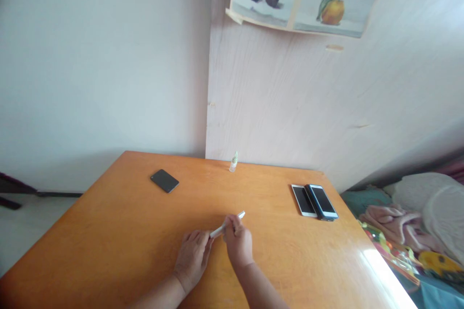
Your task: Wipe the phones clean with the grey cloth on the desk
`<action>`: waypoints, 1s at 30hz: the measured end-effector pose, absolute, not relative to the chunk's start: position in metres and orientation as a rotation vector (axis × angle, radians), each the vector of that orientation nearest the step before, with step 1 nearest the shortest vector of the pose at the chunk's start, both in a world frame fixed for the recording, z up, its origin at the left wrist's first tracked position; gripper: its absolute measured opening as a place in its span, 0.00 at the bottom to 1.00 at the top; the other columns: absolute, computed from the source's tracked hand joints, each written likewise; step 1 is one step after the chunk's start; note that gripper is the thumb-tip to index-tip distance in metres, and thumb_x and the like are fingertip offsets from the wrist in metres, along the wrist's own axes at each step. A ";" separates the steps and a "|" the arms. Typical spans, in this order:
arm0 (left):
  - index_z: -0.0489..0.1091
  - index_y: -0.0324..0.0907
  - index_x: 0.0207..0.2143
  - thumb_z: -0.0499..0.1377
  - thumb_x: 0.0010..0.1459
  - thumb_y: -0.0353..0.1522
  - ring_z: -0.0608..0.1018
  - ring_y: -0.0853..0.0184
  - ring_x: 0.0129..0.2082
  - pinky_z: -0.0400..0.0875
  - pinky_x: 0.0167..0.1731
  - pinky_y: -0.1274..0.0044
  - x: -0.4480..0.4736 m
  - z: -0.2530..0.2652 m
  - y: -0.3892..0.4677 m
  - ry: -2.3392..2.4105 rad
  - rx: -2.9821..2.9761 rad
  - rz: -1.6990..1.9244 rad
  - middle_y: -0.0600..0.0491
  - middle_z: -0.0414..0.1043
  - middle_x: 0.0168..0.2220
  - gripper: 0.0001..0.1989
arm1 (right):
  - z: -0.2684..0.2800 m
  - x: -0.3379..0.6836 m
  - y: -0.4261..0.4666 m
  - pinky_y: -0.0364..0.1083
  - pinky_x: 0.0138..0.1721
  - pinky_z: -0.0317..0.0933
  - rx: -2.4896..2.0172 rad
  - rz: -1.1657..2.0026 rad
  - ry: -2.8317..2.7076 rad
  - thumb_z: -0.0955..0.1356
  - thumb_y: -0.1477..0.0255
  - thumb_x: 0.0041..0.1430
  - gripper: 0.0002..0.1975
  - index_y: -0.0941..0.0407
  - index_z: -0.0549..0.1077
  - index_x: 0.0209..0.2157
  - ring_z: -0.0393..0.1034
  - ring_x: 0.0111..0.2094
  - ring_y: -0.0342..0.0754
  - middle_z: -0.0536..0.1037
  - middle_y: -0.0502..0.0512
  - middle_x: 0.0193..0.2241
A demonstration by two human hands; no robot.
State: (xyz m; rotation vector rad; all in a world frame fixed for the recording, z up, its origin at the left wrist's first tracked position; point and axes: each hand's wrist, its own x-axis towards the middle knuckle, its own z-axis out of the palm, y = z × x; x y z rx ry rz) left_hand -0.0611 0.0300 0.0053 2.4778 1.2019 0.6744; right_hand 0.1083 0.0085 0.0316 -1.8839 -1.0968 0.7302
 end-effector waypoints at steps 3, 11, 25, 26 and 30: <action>0.69 0.45 0.41 0.47 0.69 0.33 0.74 0.62 0.38 0.61 0.40 0.69 -0.062 0.007 0.030 1.189 2.464 0.636 0.53 0.75 0.36 0.11 | 0.028 0.091 0.001 0.41 0.30 0.63 -1.800 0.775 -1.246 0.60 0.53 0.65 0.20 0.51 0.77 0.39 0.74 0.29 0.46 0.80 0.49 0.28; 0.68 0.46 0.41 0.46 0.70 0.32 0.74 0.62 0.37 0.61 0.39 0.69 -0.060 0.010 0.029 1.232 2.461 0.656 0.53 0.75 0.35 0.11 | 0.033 0.120 0.014 0.41 0.24 0.61 -1.888 0.650 -0.965 0.59 0.51 0.63 0.23 0.53 0.75 0.39 0.69 0.21 0.45 0.77 0.48 0.23; 0.69 0.45 0.42 0.45 0.70 0.33 0.73 0.63 0.37 0.60 0.40 0.69 -0.059 0.009 0.028 1.215 2.424 0.651 0.53 0.75 0.36 0.13 | 0.035 0.119 0.012 0.41 0.24 0.59 -1.964 0.611 -0.999 0.58 0.52 0.63 0.22 0.53 0.74 0.37 0.71 0.22 0.46 0.77 0.50 0.23; 0.69 0.46 0.42 0.45 0.70 0.34 0.73 0.62 0.37 0.60 0.39 0.69 -0.060 0.008 0.028 1.208 2.424 0.643 0.53 0.75 0.36 0.13 | 0.032 0.107 0.009 0.41 0.24 0.59 -1.936 0.641 -1.073 0.58 0.52 0.64 0.21 0.52 0.74 0.37 0.71 0.23 0.46 0.77 0.50 0.23; 0.69 0.45 0.43 0.45 0.70 0.35 0.74 0.62 0.37 0.60 0.39 0.69 -0.061 0.009 0.028 1.180 2.434 0.639 0.53 0.75 0.36 0.13 | 0.028 0.089 0.000 0.41 0.27 0.59 -1.838 0.723 -1.286 0.59 0.54 0.65 0.20 0.51 0.75 0.37 0.73 0.26 0.46 0.79 0.50 0.25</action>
